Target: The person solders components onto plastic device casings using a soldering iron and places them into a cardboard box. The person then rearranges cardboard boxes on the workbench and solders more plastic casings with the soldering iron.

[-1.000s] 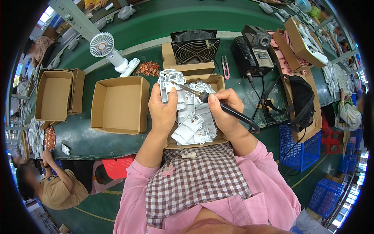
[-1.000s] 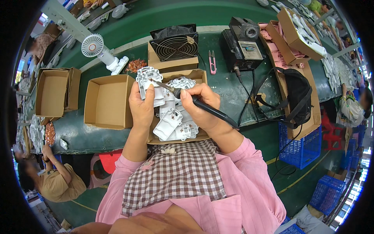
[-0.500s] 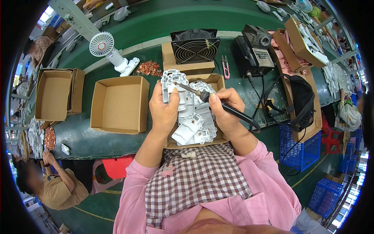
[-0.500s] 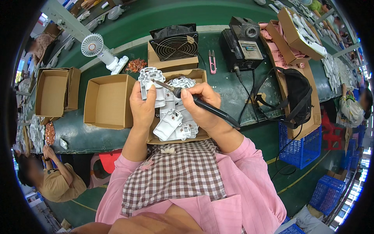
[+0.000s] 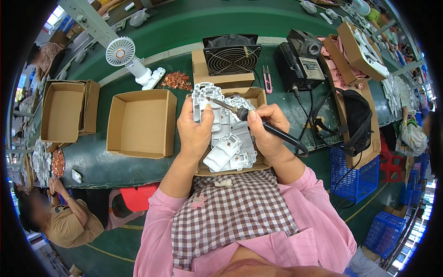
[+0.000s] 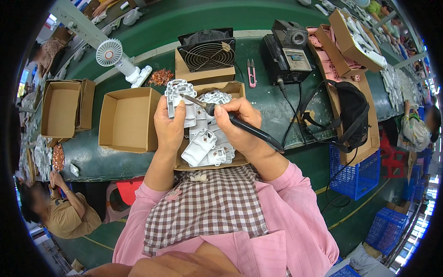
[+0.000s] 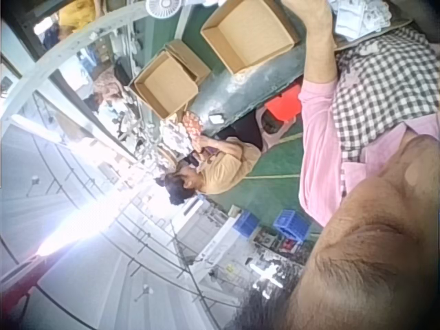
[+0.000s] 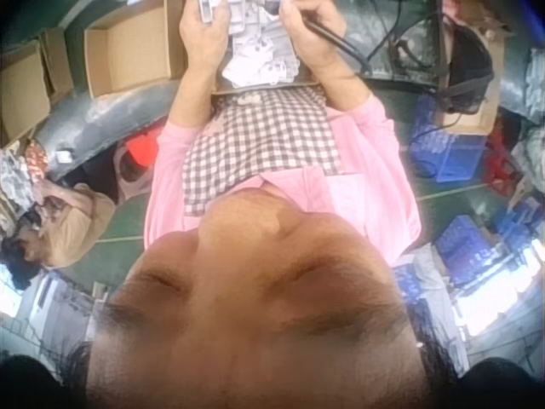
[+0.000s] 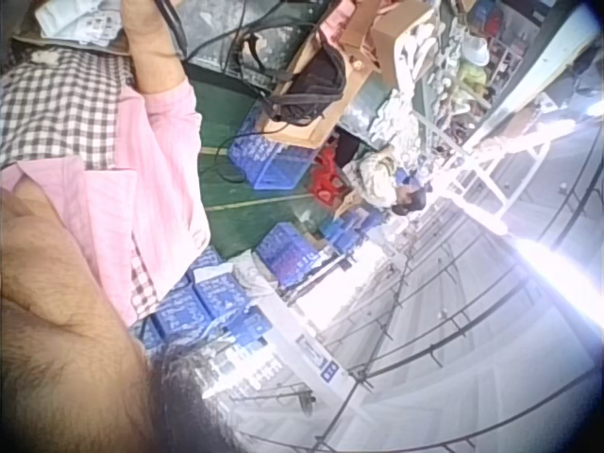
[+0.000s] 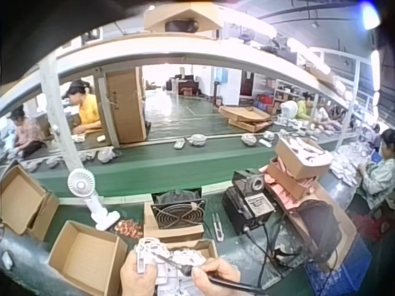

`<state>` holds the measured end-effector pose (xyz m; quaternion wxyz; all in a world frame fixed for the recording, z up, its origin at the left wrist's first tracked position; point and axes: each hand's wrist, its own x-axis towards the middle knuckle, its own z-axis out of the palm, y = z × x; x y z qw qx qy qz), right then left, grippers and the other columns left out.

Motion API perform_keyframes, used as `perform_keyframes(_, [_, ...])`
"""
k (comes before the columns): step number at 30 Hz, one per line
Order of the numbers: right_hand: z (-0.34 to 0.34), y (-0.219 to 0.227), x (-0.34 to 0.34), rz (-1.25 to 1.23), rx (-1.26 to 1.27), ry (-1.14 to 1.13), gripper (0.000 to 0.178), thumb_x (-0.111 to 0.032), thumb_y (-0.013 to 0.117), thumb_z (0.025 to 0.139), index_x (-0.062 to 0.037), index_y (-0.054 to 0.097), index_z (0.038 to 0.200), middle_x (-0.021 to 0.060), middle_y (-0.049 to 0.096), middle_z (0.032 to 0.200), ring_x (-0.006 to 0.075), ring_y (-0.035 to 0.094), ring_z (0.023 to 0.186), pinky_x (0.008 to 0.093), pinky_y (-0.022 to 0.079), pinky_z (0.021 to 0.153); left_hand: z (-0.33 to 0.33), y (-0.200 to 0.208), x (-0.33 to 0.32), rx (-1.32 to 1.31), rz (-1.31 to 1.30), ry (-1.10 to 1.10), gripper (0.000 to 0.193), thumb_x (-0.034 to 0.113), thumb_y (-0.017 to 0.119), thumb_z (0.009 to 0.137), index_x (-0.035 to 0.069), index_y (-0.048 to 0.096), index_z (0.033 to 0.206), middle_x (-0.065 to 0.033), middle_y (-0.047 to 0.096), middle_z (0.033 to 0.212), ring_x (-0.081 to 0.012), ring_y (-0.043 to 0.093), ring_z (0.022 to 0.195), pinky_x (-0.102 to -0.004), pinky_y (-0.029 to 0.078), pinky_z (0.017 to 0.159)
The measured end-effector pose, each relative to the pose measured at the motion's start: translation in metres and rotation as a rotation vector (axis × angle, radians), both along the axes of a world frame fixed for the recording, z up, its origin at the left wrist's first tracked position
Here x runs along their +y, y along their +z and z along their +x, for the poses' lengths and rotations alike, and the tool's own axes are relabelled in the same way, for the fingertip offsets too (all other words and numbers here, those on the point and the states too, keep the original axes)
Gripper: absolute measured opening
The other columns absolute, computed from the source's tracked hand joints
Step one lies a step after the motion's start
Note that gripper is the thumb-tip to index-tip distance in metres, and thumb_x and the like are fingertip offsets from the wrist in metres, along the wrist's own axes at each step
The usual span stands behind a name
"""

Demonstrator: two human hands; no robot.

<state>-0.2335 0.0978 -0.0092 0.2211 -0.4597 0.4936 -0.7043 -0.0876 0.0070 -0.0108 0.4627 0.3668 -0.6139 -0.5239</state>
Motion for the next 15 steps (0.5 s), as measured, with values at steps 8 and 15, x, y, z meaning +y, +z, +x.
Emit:
perform_keyframes(8, [-0.0003,-0.0005,-0.0016,-0.017,0.036,-0.002,0.013,-0.005,0.065,0.086,-0.0026,0.053,0.082,0.001,0.055,0.067,0.0034,0.045,0.055,0.0191,0.035,0.049,-0.0001,-0.0012,-0.0004,-0.007,-0.002,0.009,0.016,0.005,0.056,0.086,0.0,0.057,0.102,-0.0039,0.064,0.087,-0.0075,0.056,0.077,-0.0247,0.046,0.07])
perform_keyframes(15, [0.0011,0.0002,0.0026,0.001,-0.054,0.006,0.013,-0.006,0.067,0.085,-0.0021,0.054,0.084,0.0008,0.056,0.069,0.0035,0.045,0.058,0.0196,0.036,0.051,0.0015,-0.0004,0.0004,-0.014,0.001,0.0,0.017,0.005,0.056,0.086,0.0,0.057,0.102,-0.0038,0.063,0.087,-0.0075,0.056,0.078,-0.0246,0.046,0.07])
